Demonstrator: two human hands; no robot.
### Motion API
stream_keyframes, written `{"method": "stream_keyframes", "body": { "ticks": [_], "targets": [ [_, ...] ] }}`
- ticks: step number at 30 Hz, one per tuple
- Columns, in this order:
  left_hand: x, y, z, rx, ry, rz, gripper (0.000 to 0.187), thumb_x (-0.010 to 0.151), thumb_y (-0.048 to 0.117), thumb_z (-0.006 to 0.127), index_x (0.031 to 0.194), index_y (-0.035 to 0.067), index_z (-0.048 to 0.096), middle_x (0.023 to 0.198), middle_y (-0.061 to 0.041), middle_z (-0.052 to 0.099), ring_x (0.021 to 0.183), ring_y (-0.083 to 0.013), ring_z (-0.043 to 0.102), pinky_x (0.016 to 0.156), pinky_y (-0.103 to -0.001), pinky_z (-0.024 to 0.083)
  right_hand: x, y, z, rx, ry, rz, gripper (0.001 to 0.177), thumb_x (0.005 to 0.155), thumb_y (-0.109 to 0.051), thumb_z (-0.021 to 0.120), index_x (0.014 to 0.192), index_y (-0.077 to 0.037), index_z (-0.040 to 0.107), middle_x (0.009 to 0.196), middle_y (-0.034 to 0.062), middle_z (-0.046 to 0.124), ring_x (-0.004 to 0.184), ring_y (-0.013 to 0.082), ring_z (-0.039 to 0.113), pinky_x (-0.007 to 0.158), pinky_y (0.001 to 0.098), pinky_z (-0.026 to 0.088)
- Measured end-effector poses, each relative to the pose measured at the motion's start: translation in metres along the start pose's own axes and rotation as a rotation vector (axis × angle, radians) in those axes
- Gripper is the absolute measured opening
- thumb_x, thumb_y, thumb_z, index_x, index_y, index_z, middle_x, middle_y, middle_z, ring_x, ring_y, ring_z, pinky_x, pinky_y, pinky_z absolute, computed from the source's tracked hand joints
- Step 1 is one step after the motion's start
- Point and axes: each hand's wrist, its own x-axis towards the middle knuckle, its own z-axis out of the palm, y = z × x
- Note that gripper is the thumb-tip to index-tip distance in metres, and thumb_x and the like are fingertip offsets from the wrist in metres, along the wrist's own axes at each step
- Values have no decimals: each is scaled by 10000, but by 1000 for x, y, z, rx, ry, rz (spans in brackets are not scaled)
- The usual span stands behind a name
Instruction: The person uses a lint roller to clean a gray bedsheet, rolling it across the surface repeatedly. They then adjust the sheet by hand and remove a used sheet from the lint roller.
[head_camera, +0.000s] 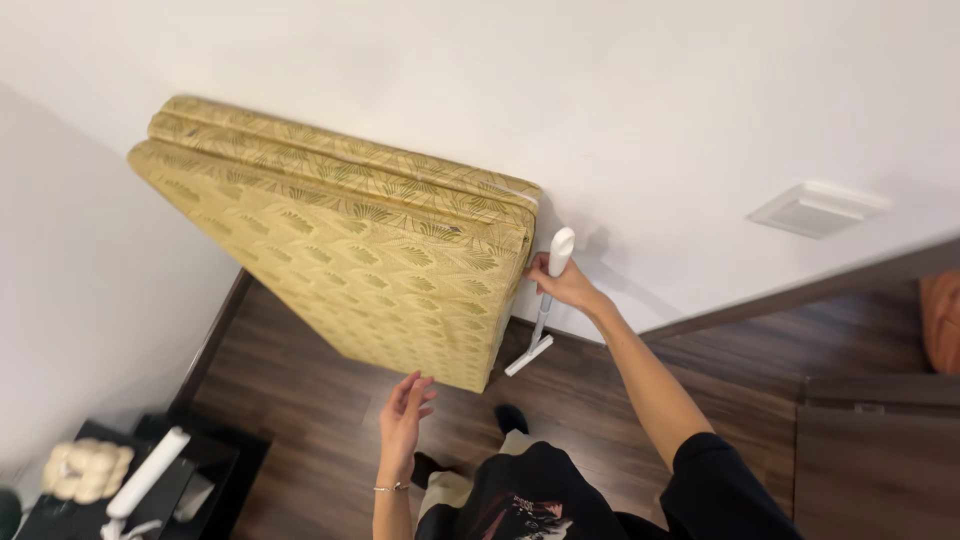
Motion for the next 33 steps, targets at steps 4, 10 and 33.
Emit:
{"method": "stream_keyframes", "body": {
  "ticks": [4, 10, 33],
  "targets": [
    [-19, 10, 10, 54, 74, -3, 514, 1078, 329, 655, 1493, 26, 669, 1326, -95, 829, 1115, -178, 767, 943, -350, 608, 21, 6, -9, 19, -149, -52, 176, 982, -169, 759, 926, -27, 671, 838, 38, 685, 757, 151, 682, 681, 347, 589],
    [-33, 12, 3, 34, 240, -63, 510, 1093, 349, 623, 1504, 52, 662, 1330, -72, 818, 1116, -163, 752, 948, -351, 595, 27, -16, -18, -216, -213, -76, 350, 890, -204, 856, 1181, -65, 721, 1118, 103, 797, 1059, 249, 768, 967, 400, 618],
    [-53, -82, -30, -335, 481, 175, 498, 1077, 277, 659, 1476, -20, 636, 1227, -93, 823, 983, -154, 745, 919, -320, 598, -152, 61, 174, -72, 226, -610, 299, 1138, -65, 735, 1372, 17, 568, 1322, 118, 587, 1208, 216, 587, 1120, 374, 504]
  ]
}}
